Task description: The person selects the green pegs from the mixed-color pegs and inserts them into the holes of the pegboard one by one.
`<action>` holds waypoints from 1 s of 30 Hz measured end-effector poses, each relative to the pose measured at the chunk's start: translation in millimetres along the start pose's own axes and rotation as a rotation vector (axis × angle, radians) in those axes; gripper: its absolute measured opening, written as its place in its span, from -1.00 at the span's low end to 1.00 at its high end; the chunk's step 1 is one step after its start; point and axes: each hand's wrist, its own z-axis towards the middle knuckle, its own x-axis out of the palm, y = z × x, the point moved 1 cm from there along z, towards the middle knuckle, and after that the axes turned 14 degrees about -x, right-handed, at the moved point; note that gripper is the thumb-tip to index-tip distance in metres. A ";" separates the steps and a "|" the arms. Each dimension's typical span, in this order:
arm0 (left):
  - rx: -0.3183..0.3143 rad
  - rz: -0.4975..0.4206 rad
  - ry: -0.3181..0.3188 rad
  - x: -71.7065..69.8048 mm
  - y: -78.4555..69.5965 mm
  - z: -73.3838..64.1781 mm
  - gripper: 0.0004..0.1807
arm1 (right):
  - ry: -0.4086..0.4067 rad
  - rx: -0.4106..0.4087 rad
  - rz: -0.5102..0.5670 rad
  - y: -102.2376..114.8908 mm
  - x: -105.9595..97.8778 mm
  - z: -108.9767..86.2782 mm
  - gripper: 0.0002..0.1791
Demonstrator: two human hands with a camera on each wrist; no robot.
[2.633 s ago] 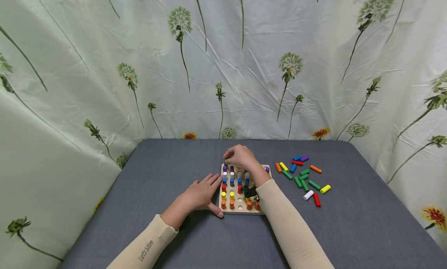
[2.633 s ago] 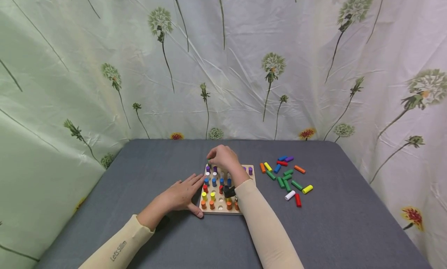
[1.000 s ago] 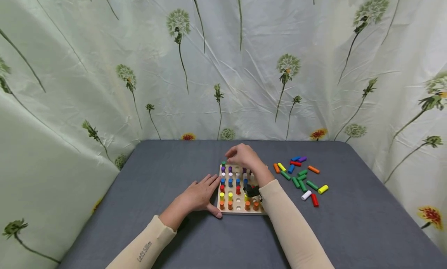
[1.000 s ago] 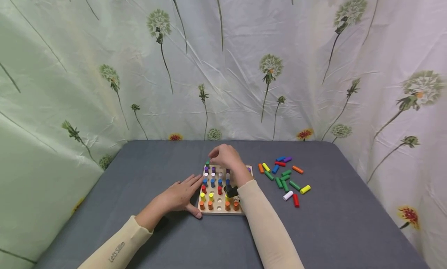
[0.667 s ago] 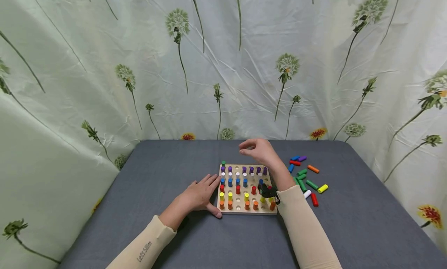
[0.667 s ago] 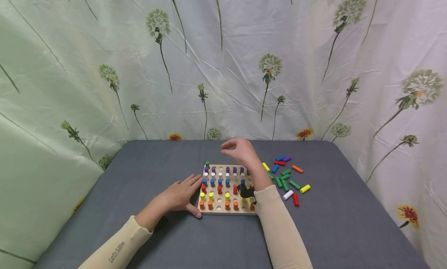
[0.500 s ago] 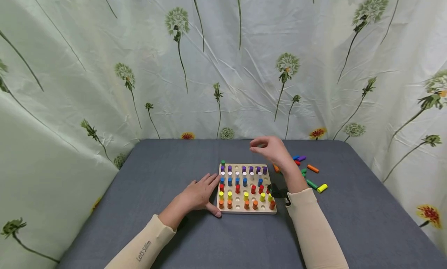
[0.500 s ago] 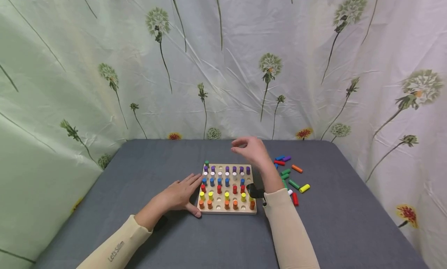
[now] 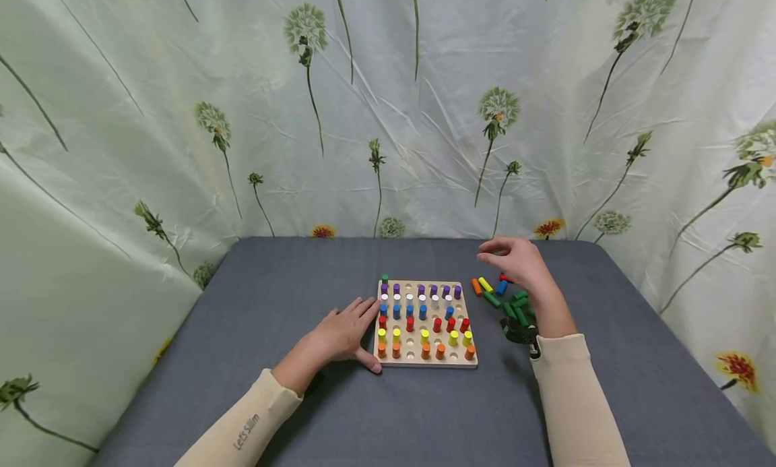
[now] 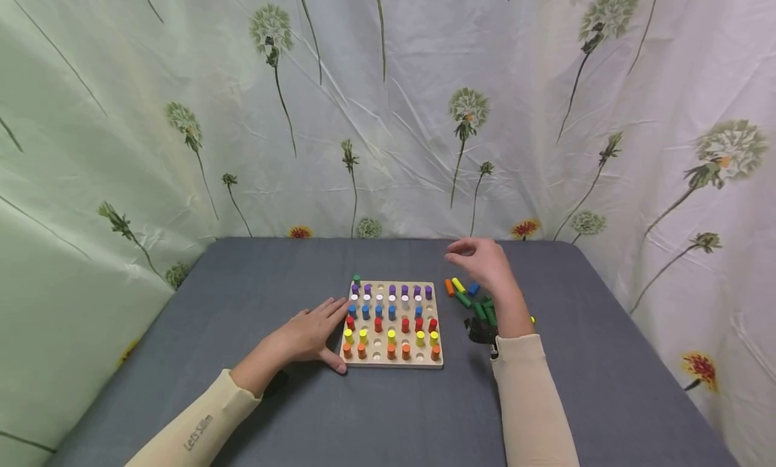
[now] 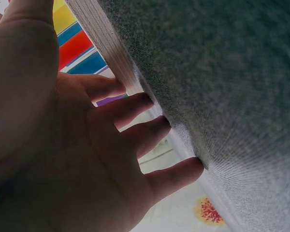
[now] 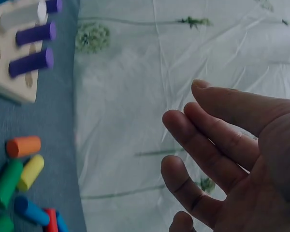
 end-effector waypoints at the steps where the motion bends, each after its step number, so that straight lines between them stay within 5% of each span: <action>1: -0.001 0.000 0.002 -0.4 0.0 0.2 0.45 | -0.004 0.009 0.008 -2.9 -1.9 -0.7 -0.51; 6: -0.002 0.001 0.003 -2.1 0.3 -0.2 0.45 | -0.023 0.051 0.040 -19.5 -9.1 -3.4 -0.48; 20: 0.003 0.011 -0.002 -2.9 0.4 -0.6 0.44 | -0.013 0.171 -0.213 -67.5 -11.8 -7.3 -0.54; 30: 0.009 -0.002 -0.008 1.2 -0.6 1.0 0.44 | 0.049 0.292 -0.267 -92.0 -14.6 -15.8 -0.55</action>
